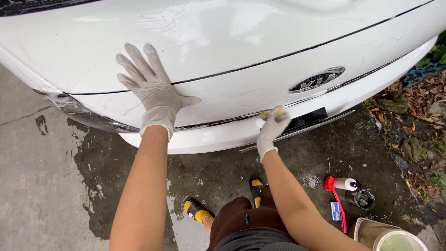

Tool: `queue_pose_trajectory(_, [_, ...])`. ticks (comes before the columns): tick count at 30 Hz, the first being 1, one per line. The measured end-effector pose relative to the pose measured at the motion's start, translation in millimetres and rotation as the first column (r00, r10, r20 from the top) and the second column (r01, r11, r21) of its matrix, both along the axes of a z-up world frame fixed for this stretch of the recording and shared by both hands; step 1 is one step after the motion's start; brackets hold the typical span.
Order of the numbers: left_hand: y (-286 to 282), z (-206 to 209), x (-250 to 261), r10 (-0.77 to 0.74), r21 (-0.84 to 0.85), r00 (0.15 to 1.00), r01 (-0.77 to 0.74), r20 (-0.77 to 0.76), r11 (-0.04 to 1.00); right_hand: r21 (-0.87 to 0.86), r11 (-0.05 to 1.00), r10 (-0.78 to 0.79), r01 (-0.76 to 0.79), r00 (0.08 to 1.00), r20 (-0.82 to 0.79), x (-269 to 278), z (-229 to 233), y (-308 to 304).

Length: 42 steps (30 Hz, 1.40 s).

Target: Using a sponge and a brush to clean the front of a white truck.

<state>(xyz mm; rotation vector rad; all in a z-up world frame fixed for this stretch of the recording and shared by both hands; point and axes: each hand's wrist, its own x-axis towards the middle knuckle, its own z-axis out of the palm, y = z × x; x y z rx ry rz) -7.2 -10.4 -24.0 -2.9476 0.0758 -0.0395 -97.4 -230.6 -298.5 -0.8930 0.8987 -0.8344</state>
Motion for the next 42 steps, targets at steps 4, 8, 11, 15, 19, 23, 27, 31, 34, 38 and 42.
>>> queue_pose_trajectory(4, [0,2,-3,0.004,-0.014,1.000,-0.004,-0.009,1.000,-0.053,0.999,-0.016,0.010,0.994,-0.111,5,-10,23])
queue_pose_trajectory(8, [0,3,-6,-0.004,-0.028,1.000,0.004,0.006,1.000,0.167,0.944,0.299,-0.285,0.952,-0.063,6,-9,115])
queue_pose_trajectory(11, [1,3,-5,0.007,-0.047,1.000,-0.007,0.000,0.999,0.167,0.858,0.495,-0.486,0.868,-0.018,21,-54,172])
queue_pose_trajectory(15, [0,3,-2,0.012,-0.070,1.000,-0.013,-0.025,0.997,0.188,0.787,0.601,-0.588,0.799,-0.019,25,-54,170])
queue_pose_trajectory(19, [1,2,-4,0.007,-0.068,1.000,-0.009,-0.025,0.998,0.336,0.820,0.496,-0.463,0.868,-0.014,10,4,92])
queue_pose_trajectory(23, [1,-1,-2,0.012,-0.068,1.000,-0.012,-0.013,0.998,0.117,0.982,0.155,-0.147,0.986,-0.055,10,-19,24])
queue_pose_trajectory(27, [1,1,-3,0.028,-0.057,0.999,-0.029,-0.018,0.998,-0.101,0.995,-0.024,0.014,0.995,-0.095,16,-27,24])
queue_pose_trajectory(31, [4,0,-3,0.026,-0.075,1.000,-0.027,-0.015,0.997,-0.092,0.994,0.040,-0.058,0.981,-0.192,25,-38,102])
queue_pose_trajectory(34, [5,1,-3,0.031,-0.066,0.999,-0.034,-0.036,0.997,0.190,0.960,0.188,-0.204,0.977,0.098,35,-49,184])
queue_pose_trajectory(38, [7,3,-4,0.010,-0.088,0.999,-0.013,-0.037,0.996,0.237,0.913,0.266,-0.331,0.926,0.266,42,-244,307])
queue_pose_trajectory(42, [11,2,-4,-0.022,-0.120,0.999,0.017,-0.035,0.993,0.826,0.336,0.359,-0.452,0.872,0.331,60,-76,298])
